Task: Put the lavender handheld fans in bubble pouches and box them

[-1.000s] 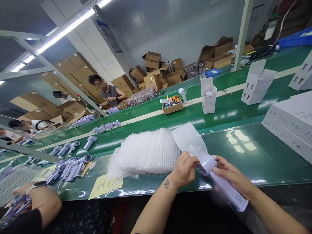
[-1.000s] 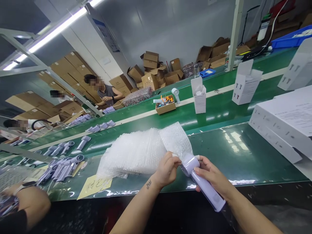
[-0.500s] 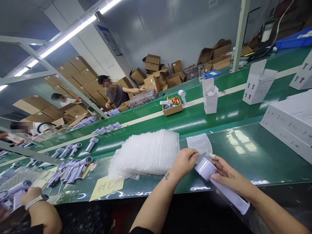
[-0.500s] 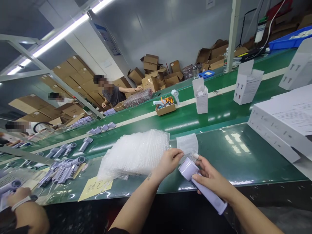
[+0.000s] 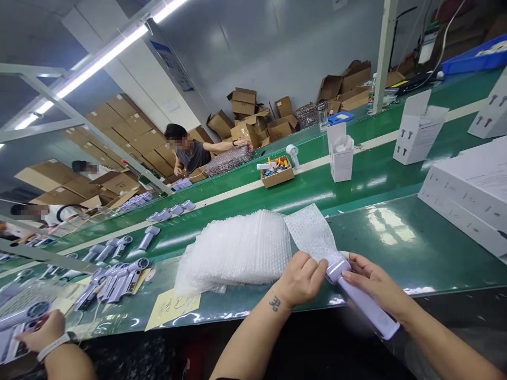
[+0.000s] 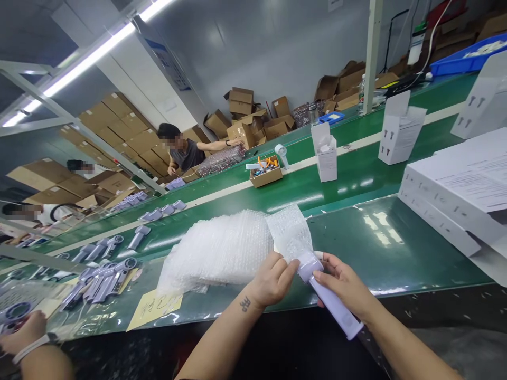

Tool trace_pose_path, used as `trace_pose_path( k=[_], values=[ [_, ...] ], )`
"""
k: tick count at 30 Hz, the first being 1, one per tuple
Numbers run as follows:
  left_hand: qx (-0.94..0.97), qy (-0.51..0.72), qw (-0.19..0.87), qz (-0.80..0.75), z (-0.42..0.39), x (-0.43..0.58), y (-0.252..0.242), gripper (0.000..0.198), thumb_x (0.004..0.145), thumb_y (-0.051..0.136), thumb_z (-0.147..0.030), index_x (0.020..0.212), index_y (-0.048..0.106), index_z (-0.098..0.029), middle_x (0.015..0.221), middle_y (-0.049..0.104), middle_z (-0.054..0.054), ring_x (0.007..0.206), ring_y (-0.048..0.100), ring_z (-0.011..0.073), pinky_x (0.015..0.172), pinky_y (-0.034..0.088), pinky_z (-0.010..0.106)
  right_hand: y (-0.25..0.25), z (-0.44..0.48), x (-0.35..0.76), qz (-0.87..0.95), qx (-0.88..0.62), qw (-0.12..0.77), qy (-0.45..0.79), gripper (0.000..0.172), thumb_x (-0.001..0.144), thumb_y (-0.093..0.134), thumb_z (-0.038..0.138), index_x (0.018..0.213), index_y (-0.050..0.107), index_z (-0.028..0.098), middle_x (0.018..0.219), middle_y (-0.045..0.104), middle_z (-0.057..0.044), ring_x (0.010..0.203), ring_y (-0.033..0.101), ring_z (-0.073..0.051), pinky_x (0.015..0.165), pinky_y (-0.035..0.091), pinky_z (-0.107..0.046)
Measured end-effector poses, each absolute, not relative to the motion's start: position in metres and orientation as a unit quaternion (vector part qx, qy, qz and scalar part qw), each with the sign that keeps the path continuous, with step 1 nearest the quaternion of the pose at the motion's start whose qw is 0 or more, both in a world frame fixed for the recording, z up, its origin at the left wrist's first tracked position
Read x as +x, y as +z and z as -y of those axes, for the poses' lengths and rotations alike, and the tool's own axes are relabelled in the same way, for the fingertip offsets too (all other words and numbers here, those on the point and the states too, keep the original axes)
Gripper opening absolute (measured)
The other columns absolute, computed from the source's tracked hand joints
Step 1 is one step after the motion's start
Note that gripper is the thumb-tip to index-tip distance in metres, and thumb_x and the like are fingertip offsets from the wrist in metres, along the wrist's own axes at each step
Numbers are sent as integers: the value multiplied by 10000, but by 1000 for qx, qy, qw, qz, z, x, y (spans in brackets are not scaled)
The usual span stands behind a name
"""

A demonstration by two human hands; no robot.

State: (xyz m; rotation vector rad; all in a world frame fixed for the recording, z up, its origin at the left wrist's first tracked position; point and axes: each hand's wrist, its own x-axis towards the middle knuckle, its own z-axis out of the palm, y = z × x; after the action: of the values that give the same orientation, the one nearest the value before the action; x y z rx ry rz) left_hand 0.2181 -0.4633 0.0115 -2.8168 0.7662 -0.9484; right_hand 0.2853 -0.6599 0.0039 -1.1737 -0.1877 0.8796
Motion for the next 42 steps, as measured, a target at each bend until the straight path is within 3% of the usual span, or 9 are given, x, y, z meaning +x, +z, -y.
trace_pose_path(
  k=[3, 9, 16, 21, 24, 28, 32, 37, 42],
  values=[
    [-919, -366, 43, -139, 461, 217, -16, 149, 845, 476, -97, 959, 562, -139, 637, 482, 25, 604, 466, 165, 562, 364, 295, 0, 650, 277, 68, -551, 752, 355, 547, 689, 745, 402, 1166, 513, 266, 1228, 559, -51, 668, 595, -138, 494, 556, -289],
    [-917, -365, -138, 88, 479, 233, -42, 127, 796, 451, -65, 797, 490, -186, 671, 528, 15, 613, 516, 146, 551, 410, 254, -9, 639, 282, 42, -570, 763, 303, 576, 653, 771, 373, 1139, 476, 281, 1068, 604, -11, 583, 601, -131, 490, 568, -331],
    [-902, -386, -172, -85, 496, 215, -42, 126, 795, 470, -87, 845, 548, -173, 682, 556, 40, 653, 538, 163, 610, 456, 285, -8, 644, 284, -57, -506, 765, 393, 488, 670, 758, 339, 1034, 445, 258, 698, 639, 33, 453, 621, -164, 420, 526, -285],
    [-916, -227, -325, 57, 491, 227, -36, 132, 789, 490, -112, 884, 548, -183, 713, 600, 7, 613, 553, 124, 607, 475, 249, -7, 641, 291, -125, -486, 766, 403, 333, 725, 718, 312, 903, 449, 227, 650, 667, -14, 517, 657, -177, 464, 540, -250],
    [-933, -176, -307, 73, 486, 246, -18, 139, 759, 516, -108, 867, 549, -188, 744, 621, 19, 671, 584, 157, 661, 488, 284, 3, 639, 307, -125, -484, 762, 411, 264, 739, 694, 264, 889, 485, 201, 672, 677, -43, 553, 664, -175, 498, 552, -242],
    [-948, -214, -236, 11, 493, 251, -4, 189, 789, 474, -135, 966, 526, -179, 858, 637, 87, 740, 604, 215, 671, 487, 334, 15, 637, 326, -100, -510, 771, 369, 246, 717, 711, 262, 861, 522, 199, 704, 675, -34, 556, 658, -178, 517, 553, -259],
    [-923, -191, -333, 13, 504, 251, 1, 246, 780, 492, -170, 1025, 494, -187, 652, 565, 1, 576, 541, 163, 575, 438, 284, 5, 633, 330, -66, -553, 760, 335, 183, 722, 687, 280, 804, 547, 196, 658, 642, -11, 546, 626, -160, 505, 516, -252],
    [-754, -80, -636, 141, 489, 282, 40, 336, 652, 517, -131, 977, 460, -195, 519, 459, -85, 414, 408, 73, 425, 306, 180, 32, 634, 350, 37, -677, 627, 384, 174, 750, 630, 353, 727, 577, 189, 591, 608, -18, 479, 564, -144, 414, 409, -232],
    [-666, -29, -712, 222, 473, 297, 105, 421, 574, 509, -125, 992, 479, -170, 487, 487, -75, 347, 358, 44, 372, 188, 147, 128, 642, 394, 299, -869, 283, 276, 250, 749, 591, 243, 516, 524, 181, 487, 553, -14, 423, 496, -124, 406, 326, -229]
  ],
)
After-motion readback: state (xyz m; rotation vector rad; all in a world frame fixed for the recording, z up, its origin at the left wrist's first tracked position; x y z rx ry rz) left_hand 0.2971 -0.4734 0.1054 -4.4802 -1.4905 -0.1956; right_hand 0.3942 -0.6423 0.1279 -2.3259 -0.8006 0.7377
